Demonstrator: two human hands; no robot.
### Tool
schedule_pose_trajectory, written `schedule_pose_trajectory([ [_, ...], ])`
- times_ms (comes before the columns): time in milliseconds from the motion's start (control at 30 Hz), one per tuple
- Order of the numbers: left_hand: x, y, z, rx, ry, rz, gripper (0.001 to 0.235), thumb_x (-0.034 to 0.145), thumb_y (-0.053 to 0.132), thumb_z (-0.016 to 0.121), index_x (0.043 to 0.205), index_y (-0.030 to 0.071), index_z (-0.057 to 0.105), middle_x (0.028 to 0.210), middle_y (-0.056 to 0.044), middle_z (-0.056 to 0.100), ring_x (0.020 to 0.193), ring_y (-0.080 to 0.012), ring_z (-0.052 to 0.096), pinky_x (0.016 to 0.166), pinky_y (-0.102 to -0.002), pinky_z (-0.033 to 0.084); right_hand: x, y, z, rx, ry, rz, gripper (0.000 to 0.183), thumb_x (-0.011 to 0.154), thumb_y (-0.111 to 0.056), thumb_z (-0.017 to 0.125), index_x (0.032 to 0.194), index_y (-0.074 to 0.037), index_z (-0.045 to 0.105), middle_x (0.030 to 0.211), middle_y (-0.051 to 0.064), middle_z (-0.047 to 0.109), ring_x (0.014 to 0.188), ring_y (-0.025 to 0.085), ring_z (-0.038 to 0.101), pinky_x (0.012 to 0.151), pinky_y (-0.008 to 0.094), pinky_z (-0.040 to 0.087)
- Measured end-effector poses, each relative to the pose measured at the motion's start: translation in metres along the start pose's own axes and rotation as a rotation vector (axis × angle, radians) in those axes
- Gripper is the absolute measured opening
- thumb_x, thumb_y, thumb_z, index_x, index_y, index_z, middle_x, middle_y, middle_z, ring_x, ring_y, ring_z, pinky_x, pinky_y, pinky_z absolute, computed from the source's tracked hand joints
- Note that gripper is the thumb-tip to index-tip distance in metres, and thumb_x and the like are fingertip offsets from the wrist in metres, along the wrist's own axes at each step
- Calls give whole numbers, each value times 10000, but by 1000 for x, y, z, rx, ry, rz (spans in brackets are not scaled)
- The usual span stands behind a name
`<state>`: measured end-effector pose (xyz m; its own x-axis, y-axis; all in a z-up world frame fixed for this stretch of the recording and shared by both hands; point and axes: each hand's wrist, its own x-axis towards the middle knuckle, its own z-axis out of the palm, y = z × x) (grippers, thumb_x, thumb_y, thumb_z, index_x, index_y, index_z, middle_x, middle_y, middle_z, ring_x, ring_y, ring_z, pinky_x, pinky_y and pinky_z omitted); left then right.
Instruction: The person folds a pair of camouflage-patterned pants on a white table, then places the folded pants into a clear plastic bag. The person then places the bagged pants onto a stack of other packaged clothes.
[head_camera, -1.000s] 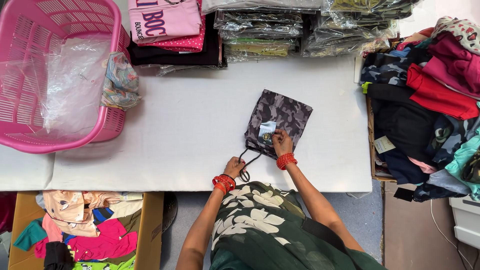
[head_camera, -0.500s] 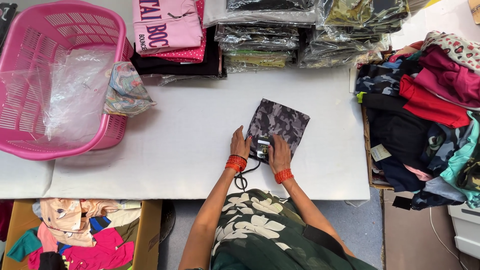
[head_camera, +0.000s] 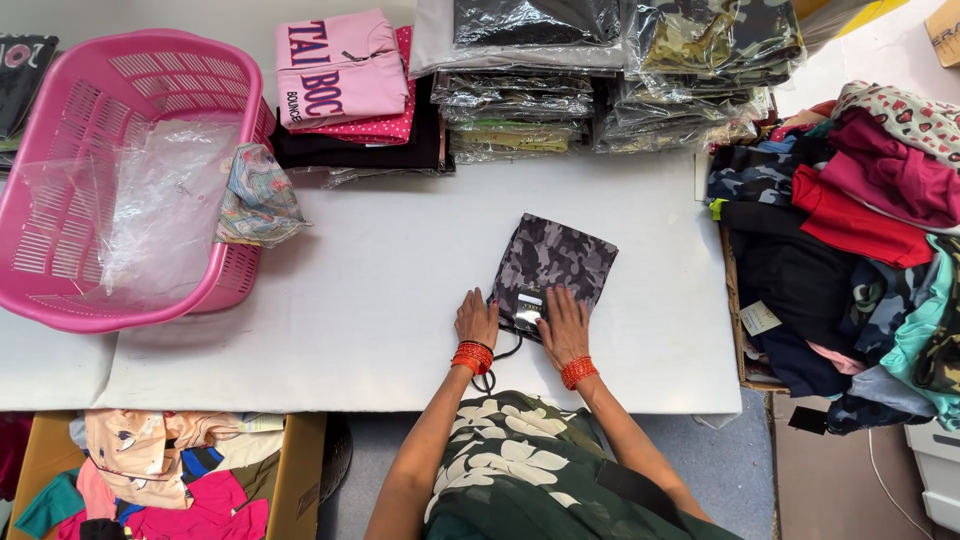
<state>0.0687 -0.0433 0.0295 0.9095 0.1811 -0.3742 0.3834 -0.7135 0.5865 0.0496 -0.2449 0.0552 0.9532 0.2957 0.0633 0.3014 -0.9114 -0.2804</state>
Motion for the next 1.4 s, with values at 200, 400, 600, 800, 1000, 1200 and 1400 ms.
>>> schedule_pose_trajectory([
  [200,0,40,-23,-142,8,-124,754,970,417,623,1563,98,284,1531,-174,399,1398,-369,408,1125,-550,386,-35,56,40,411,325,532,745,985,-375,587,1580,-35,296,1587,244,343,1462,406,314,1189,517,229],
  [400,-42,42,28,-404,215,-254,1124,772,343,865,1567,33,133,1513,-237,316,1391,-399,375,1141,-554,346,-5,76,-1,587,285,627,714,969,-332,622,1559,-62,322,1534,248,381,1379,394,410,1148,507,332],
  [600,-42,33,57,-675,152,-452,1082,735,293,896,1515,-30,218,1363,-240,523,1178,-343,613,1045,-420,498,54,124,-24,374,293,444,649,989,-291,634,1538,-56,378,1507,236,446,1369,416,418,1137,536,337],
  [800,-24,20,95,-918,183,-488,474,782,193,896,1097,-75,666,981,-156,726,800,-227,660,779,-331,531,126,159,-34,205,13,127,642,984,-358,624,1529,-86,421,1404,217,548,1299,383,518,1133,534,361],
  [1000,-34,50,95,-1312,312,-471,371,768,95,862,1057,3,648,887,-88,703,590,-110,586,483,-260,464,176,179,-22,229,-371,70,674,980,-469,610,1523,-118,420,1400,188,578,1306,373,535,1086,491,450],
  [1200,-36,48,107,-1573,424,-383,384,755,27,875,1047,0,627,861,-39,722,661,-89,664,575,-225,542,195,153,-46,273,-560,112,668,919,-549,663,1448,-169,509,1348,173,626,1224,312,642,1030,429,525],
  [1400,-18,29,121,-1404,339,-383,334,748,31,887,922,-32,610,770,-55,663,597,-140,536,541,-323,434,197,152,-31,307,-657,273,620,863,-460,721,1385,-188,526,1200,190,697,1120,344,695,956,451,556],
])
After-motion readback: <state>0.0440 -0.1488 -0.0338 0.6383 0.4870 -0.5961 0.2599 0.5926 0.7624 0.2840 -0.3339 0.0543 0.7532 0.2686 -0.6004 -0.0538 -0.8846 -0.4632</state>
